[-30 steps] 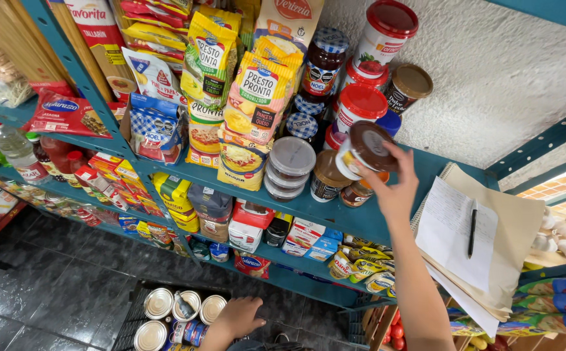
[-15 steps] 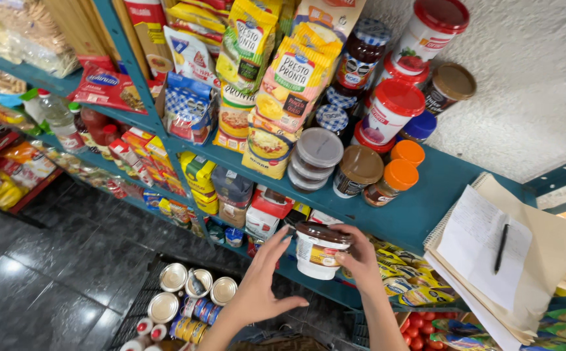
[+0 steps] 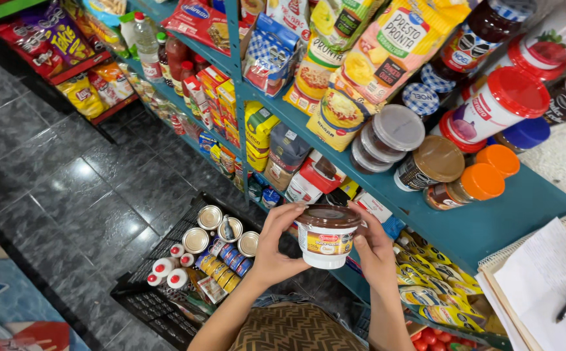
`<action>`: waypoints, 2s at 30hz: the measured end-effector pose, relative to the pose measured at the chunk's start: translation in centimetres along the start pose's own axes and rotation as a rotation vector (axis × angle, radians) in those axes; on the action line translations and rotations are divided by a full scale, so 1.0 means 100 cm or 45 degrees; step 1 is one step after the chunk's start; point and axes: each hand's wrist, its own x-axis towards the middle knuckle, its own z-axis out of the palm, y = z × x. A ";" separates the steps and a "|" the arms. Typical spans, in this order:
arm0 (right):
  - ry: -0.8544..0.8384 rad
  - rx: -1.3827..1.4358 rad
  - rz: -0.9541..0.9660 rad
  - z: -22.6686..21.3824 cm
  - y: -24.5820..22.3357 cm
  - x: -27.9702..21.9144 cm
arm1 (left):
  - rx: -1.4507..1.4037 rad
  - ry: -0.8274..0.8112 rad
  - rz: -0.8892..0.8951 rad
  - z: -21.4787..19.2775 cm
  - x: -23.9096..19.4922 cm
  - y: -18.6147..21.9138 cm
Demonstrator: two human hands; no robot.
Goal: The person writes on a spiral notebook while standing at a grocery shelf, then picks up multiple jars and cans from the shelf and places them into a black plastic crate on the floor.
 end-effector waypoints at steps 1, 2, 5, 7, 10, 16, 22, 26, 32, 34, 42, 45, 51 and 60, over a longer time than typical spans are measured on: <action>-0.004 0.003 0.002 0.000 0.002 0.000 | 0.014 0.015 0.027 0.000 0.000 0.003; -0.008 0.007 0.004 0.000 0.004 0.000 | 0.027 0.030 0.053 0.000 0.001 0.007; -0.028 0.015 0.070 0.003 0.000 0.004 | 0.062 0.072 0.067 0.001 -0.002 0.010; -0.099 0.041 0.146 0.000 0.001 0.004 | 0.129 0.015 0.076 -0.004 -0.004 0.015; -0.170 0.040 0.231 0.000 -0.001 0.007 | 0.207 -0.029 0.089 -0.006 -0.006 0.018; -0.233 0.041 0.247 0.011 -0.007 0.011 | 0.260 0.047 0.079 -0.012 -0.012 0.023; -0.282 0.015 0.235 0.024 -0.008 0.018 | 0.299 0.105 0.061 -0.022 -0.016 0.024; -0.272 -0.047 0.265 0.029 -0.008 0.017 | 0.323 0.119 0.057 -0.026 -0.016 0.025; -0.272 -0.068 0.219 0.027 0.000 0.018 | 0.307 0.106 0.023 -0.027 -0.017 0.019; -0.275 -0.104 0.204 0.028 0.002 0.019 | 0.308 0.110 0.023 -0.028 -0.016 0.019; -0.155 -0.184 0.105 0.040 0.008 0.019 | 0.204 0.264 -0.102 -0.020 -0.007 0.015; -0.156 -0.241 0.096 0.045 0.007 0.022 | 0.200 0.278 -0.135 -0.020 -0.003 0.017; -0.269 -0.330 0.165 0.054 0.009 0.031 | 0.407 0.146 -0.221 -0.034 -0.007 0.000; -0.871 -1.079 1.140 0.090 0.023 0.046 | 0.480 0.023 -0.506 -0.090 -0.103 -0.104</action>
